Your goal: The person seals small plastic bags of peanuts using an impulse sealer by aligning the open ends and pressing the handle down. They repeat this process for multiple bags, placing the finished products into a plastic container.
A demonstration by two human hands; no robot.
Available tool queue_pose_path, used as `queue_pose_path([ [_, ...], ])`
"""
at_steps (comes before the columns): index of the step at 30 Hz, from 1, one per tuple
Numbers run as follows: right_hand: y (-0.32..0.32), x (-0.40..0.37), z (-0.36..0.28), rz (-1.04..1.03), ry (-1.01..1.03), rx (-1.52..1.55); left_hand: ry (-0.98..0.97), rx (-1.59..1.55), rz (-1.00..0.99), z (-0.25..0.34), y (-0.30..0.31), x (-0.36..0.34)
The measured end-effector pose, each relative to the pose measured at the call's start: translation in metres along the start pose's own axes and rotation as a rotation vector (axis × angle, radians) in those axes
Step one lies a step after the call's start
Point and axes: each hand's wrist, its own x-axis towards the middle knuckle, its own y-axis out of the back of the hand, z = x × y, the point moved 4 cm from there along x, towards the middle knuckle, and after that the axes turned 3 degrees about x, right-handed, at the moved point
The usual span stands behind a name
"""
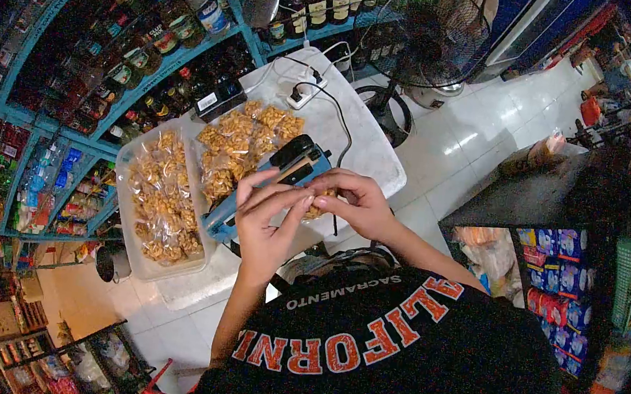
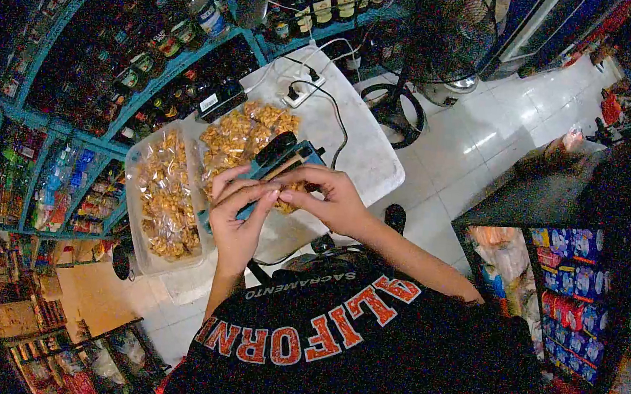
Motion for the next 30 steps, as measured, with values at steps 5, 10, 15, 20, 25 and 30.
queue_pose_path([
  [5, 0.005, 0.002, -0.004, -0.063, 0.087, -0.236, -0.018, 0.095, -0.022, -0.005, 0.003, -0.002],
  [10, 0.002, 0.002, -0.004, -0.052, 0.055, -0.246, 0.198, -0.096, -0.058, -0.014, 0.002, -0.003],
  [15, 0.005, 0.001, 0.01, -0.04, 0.04, -0.049, 0.272, -0.174, -0.098, -0.024, -0.005, -0.006],
  [20, 0.001, 0.0, 0.004, 0.033, -0.003, 0.072, 0.23, -0.084, -0.142, -0.03, -0.008, -0.012],
  [25, 0.002, -0.002, 0.007, 0.036, -0.106, 0.092, 0.103, 0.058, -0.114, -0.017, -0.003, -0.01],
  [30, 0.002, -0.005, 0.01, 0.03, -0.12, 0.064, 0.143, 0.017, -0.075, -0.01, -0.004, -0.009],
])
